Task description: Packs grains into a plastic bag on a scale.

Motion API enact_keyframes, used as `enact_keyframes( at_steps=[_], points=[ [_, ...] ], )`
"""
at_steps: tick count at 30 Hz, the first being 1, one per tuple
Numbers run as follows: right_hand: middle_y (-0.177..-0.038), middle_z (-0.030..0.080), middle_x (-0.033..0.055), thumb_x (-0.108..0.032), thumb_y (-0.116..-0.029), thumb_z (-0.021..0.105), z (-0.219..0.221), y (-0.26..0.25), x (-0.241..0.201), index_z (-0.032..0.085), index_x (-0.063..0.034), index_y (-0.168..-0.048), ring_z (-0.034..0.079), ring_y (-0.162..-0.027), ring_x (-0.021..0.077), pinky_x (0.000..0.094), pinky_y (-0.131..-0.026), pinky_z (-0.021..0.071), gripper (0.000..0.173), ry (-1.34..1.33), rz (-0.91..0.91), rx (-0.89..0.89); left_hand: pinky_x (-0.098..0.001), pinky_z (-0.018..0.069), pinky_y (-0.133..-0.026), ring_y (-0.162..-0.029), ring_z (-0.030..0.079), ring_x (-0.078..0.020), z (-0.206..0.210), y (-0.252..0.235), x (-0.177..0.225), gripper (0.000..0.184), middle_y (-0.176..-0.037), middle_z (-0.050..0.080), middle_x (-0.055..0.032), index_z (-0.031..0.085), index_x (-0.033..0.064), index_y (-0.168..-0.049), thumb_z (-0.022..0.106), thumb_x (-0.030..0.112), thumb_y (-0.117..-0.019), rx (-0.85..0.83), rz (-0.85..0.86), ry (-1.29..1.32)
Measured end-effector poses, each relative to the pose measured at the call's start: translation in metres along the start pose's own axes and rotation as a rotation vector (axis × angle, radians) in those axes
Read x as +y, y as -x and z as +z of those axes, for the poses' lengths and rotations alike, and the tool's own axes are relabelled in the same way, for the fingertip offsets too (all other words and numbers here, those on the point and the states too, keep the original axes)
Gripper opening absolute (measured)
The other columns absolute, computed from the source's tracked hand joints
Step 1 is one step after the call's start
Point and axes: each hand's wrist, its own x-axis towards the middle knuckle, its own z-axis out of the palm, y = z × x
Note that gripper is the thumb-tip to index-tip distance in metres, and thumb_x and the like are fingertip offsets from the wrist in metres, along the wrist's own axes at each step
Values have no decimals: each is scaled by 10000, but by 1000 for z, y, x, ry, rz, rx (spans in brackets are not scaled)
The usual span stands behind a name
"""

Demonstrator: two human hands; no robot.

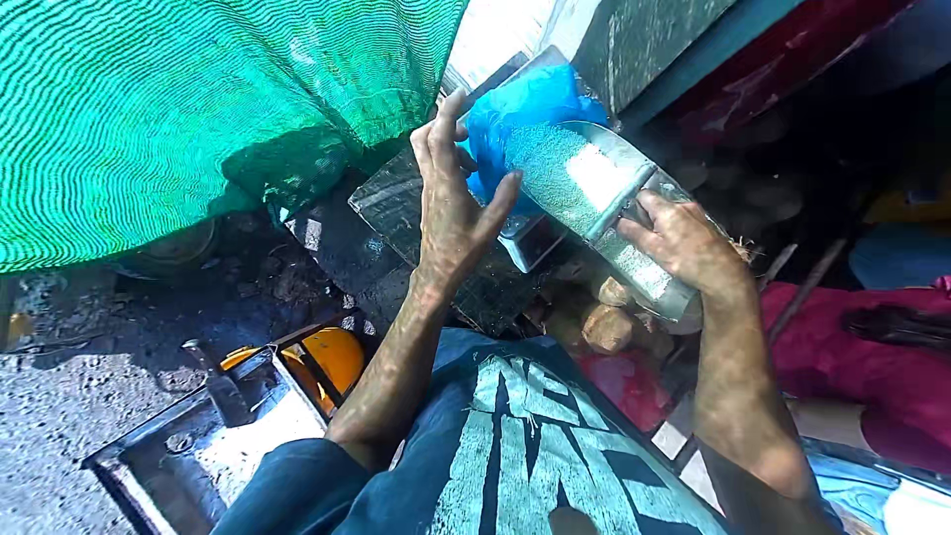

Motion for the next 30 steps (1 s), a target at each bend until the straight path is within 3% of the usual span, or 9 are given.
enact_keyframes(
  at_steps=[5,10,15,20,30],
  points=[
    [-713,579,131,-362,-1029,603,5,3,3,609,-72,-1054,600,-629,331,561,-565,464,292,-35,-1,20,-304,513,-803,-979,563,-186,-2,0,-1,796,-1289,490,-178,332,-21,-1533,723,281,-908,-9,20,30],
    [-703,554,123,-352,-1022,613,15,7,10,600,-66,-1034,566,-603,307,550,-552,444,287,-144,70,25,-315,507,-802,-997,562,-193,-8,0,0,746,-1298,505,-189,348,-39,-1512,636,376,-962,7,29,74],
    [-777,598,130,-433,-1012,595,19,22,20,618,-102,-1164,589,-633,303,556,-572,461,365,-243,79,65,-307,522,-801,-1014,570,-190,-9,-3,0,749,-1349,485,-210,313,-76,-1503,605,367,-974,15,65,104],
    [-740,568,74,-381,-1008,621,17,34,25,596,-134,-1108,541,-545,206,440,-497,453,267,-331,92,106,-295,540,-781,-1005,587,-163,-10,-4,0,749,-1343,506,-155,258,-74,-1518,555,379,-1001,9,14,164],
    [-665,506,37,-332,-1005,618,31,39,31,585,-131,-1086,459,-461,153,357,-426,402,219,-435,54,129,-324,562,-835,-1009,597,-145,-14,-8,-8,733,-1342,503,-127,229,-78,-1516,517,383,-1024,-8,0,240]
  ],
)
